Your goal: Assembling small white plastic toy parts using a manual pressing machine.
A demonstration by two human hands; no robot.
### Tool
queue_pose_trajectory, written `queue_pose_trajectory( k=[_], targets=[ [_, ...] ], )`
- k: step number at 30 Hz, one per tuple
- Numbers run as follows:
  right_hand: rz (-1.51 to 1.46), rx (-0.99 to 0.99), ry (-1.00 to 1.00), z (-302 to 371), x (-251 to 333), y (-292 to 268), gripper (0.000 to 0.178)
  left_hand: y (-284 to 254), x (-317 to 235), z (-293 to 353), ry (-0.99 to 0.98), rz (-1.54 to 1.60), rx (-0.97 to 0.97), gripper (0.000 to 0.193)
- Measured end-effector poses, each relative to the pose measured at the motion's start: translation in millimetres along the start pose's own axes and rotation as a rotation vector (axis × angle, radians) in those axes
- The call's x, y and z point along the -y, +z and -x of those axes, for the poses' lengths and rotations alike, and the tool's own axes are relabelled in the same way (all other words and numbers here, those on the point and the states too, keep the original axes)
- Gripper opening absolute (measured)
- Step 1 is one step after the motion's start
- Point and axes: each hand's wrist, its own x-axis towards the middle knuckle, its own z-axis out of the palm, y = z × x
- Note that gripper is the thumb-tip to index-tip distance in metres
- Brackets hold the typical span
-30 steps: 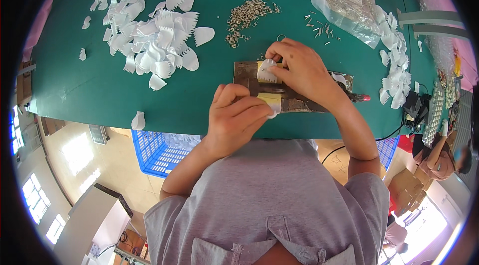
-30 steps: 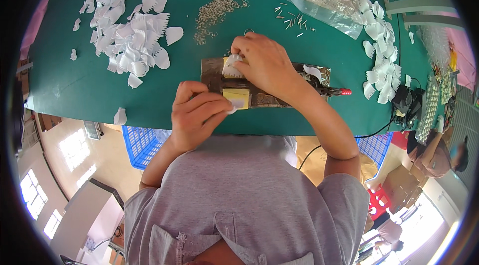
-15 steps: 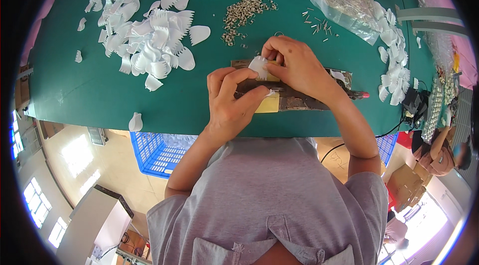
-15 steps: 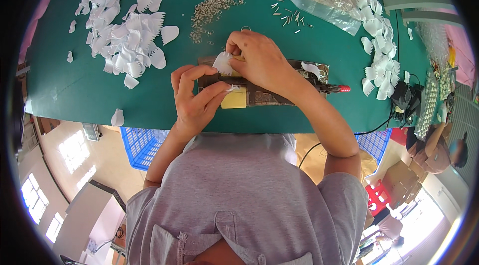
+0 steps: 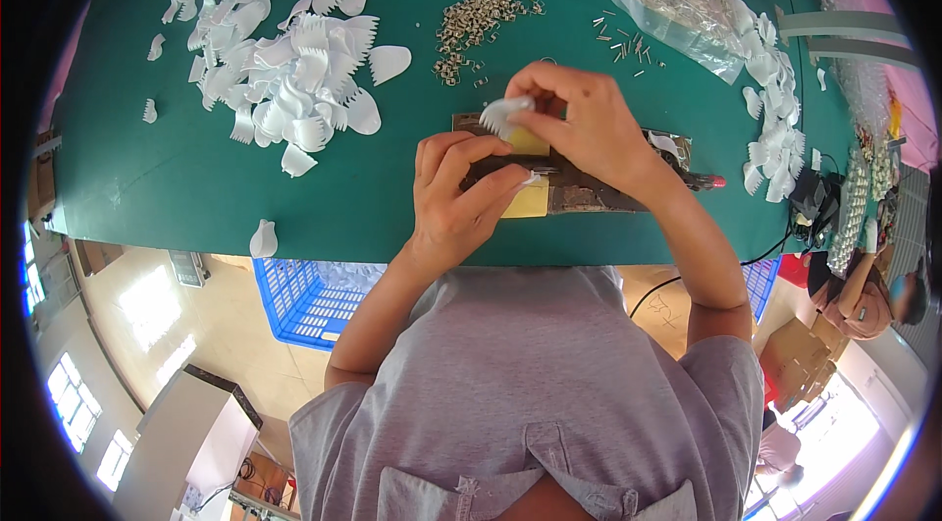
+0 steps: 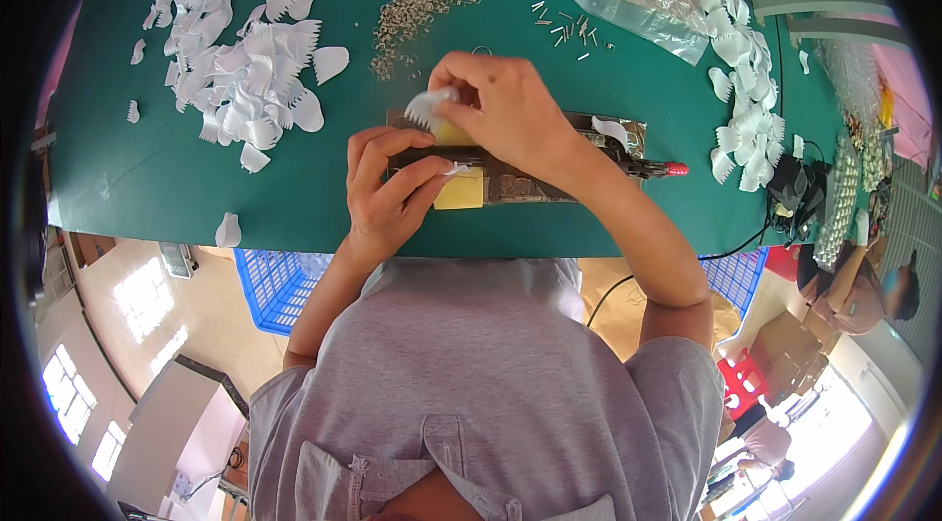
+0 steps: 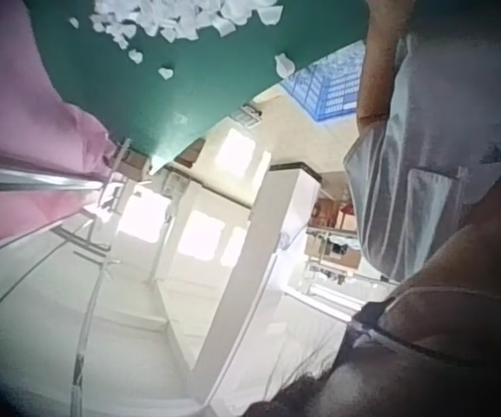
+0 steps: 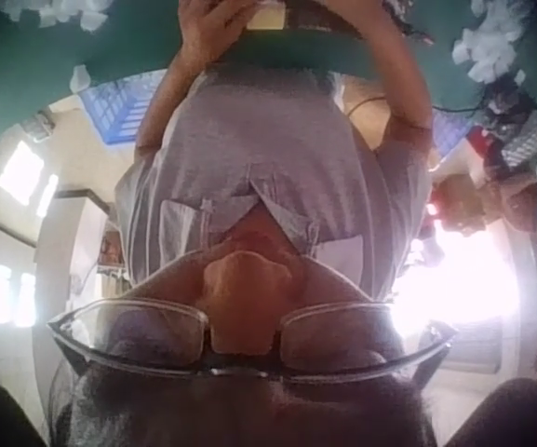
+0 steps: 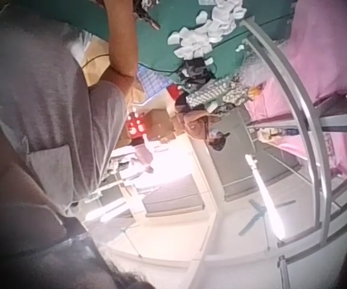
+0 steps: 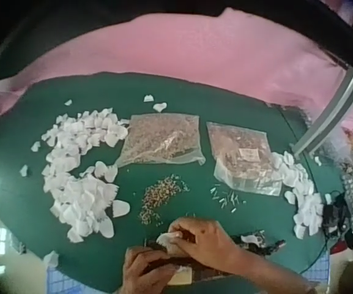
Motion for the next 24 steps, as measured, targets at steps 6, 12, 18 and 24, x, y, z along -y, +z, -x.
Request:
queue_pose_trajectory(
  k=[6,12,18,24],
  targets=[
    [0.331,-0.260,-0.447,20,8,-5,0.031,1,-2,0,0.042,-0.007,-0.033,0.029],
    [0.286,-0.099,-0.449,30,19,-6,0.029,-2,-7,-4,0.034,-0.047,-0.035,0.032],
    [0.470,-0.104,-0.499,31,15,-4,0.023,-3,-8,-3,0.026,-0.054,-0.014,0.034],
    [0.171,-0.089,-0.376,37,16,-13,0.022,1,-6,-2,0.025,-0.035,-0.035,0.035]
  ],
)
